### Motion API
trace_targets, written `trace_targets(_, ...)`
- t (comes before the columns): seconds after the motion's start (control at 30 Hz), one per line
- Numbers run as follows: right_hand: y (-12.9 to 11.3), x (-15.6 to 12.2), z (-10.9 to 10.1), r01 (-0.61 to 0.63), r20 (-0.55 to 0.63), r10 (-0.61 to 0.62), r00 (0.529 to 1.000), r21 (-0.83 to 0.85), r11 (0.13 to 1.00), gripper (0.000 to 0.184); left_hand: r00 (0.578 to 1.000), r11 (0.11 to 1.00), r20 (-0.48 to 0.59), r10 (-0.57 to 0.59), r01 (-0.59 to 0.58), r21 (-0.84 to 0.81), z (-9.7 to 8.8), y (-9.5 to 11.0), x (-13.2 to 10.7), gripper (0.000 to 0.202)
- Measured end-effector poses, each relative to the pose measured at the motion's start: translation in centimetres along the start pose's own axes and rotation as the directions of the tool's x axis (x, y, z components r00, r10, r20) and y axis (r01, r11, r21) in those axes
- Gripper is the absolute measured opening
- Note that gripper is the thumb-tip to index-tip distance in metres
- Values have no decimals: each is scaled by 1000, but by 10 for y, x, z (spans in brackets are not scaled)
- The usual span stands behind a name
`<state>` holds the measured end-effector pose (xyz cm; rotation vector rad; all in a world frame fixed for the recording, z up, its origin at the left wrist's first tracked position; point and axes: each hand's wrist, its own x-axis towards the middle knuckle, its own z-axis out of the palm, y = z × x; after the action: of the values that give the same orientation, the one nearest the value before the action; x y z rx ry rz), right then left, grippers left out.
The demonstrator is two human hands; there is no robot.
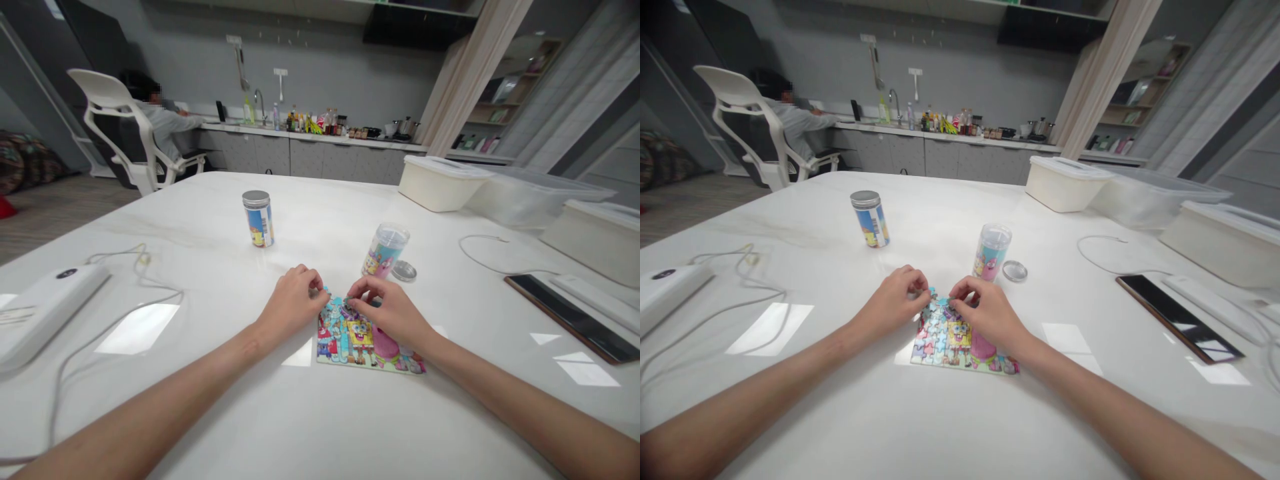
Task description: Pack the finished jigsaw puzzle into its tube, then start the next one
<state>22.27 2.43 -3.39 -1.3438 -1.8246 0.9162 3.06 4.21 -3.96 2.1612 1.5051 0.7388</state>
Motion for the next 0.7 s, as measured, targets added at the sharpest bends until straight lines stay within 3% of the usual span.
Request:
trace_targets(0.13,9,2,-2,-9,-29,6,1000,-89,996,8,999,1000,-28,27,-28,-13,-2,-4,-1,3)
trace_targets(0.27,19,5,-6,190,-26,-205,979,-267,945,11,967,971,85,239,-239,-8,-4,-1,-4,8)
trace_targets(0.37,15,3,-9,259,0,-278,961,-361,896,14,936,949,162,312,-316,1,-3,4,-6,14)
trace_targets(0.6,0,-2,-19,265,211,-190,959,-422,867,9,932,949,190,309,-316,6,9,5,-6,14)
trace_targets(0.7,-1,0,-20,219,232,-132,964,-408,886,5,940,957,180,291,-285,-59,10,5,-4,8)
